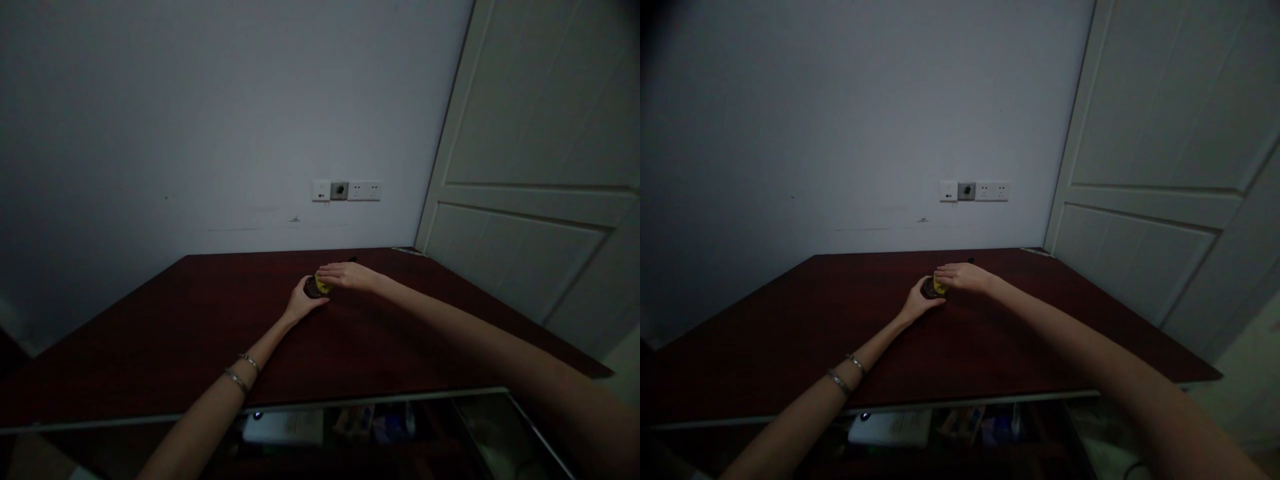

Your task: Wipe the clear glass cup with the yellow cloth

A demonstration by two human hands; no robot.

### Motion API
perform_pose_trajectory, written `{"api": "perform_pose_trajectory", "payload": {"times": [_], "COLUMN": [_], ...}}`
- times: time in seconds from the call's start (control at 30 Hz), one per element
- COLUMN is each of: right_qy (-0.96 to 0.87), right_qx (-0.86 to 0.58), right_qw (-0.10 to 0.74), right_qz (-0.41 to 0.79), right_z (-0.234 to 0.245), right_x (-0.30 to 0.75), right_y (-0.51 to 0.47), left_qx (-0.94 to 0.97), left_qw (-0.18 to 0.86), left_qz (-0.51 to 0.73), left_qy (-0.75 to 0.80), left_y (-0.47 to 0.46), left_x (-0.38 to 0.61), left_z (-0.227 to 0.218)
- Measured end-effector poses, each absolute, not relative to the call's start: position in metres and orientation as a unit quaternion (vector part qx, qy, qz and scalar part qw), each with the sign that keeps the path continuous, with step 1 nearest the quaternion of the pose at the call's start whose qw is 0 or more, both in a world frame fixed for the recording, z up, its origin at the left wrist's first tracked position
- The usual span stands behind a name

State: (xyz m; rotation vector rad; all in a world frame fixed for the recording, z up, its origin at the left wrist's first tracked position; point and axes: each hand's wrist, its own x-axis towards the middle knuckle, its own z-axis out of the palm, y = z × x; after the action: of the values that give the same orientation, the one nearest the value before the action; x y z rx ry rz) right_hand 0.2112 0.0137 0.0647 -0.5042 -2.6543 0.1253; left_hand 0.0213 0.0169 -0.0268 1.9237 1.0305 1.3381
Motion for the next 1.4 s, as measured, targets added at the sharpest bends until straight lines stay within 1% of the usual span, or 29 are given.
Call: {"api": "perform_pose_trajectory", "payload": {"times": [0.2,0.33,0.43,0.53,0.63,0.8,0.93,1.23,1.4], "right_qy": [-0.970,-0.976,-0.985,-0.986,-0.975,-0.964,-0.964,-0.967,-0.959], "right_qx": [-0.162,-0.134,-0.095,-0.047,0.003,0.063,0.037,-0.100,-0.194], "right_qw": [0.172,0.169,0.143,0.070,0.025,0.012,0.000,0.008,-0.028], "right_qz": [0.052,0.030,-0.035,-0.141,-0.222,-0.259,-0.262,-0.235,-0.203], "right_z": [0.057,0.050,0.052,0.059,0.065,0.066,0.064,0.054,0.061], "right_x": [0.219,0.221,0.218,0.213,0.208,0.201,0.198,0.194,0.177], "right_y": [0.011,0.013,0.014,0.012,0.011,0.014,0.016,0.007,-0.008], "left_qx": [0.715,0.726,0.739,0.754,0.762,0.772,0.769,0.746,0.735], "left_qw": [0.286,0.283,0.281,0.270,0.254,0.230,0.218,0.177,0.176], "left_qz": [0.491,0.467,0.456,0.452,0.450,0.451,0.467,0.522,0.526], "left_qy": [0.409,0.418,0.410,0.393,0.390,0.384,0.377,0.374,0.389], "left_y": [0.014,0.012,0.012,0.012,0.009,0.003,-0.002,-0.003,-0.003], "left_x": [0.022,0.021,0.021,0.020,0.020,0.019,0.019,0.020,0.021], "left_z": [-0.029,-0.028,-0.028,-0.028,-0.028,-0.025,-0.023,-0.024,-0.023]}}
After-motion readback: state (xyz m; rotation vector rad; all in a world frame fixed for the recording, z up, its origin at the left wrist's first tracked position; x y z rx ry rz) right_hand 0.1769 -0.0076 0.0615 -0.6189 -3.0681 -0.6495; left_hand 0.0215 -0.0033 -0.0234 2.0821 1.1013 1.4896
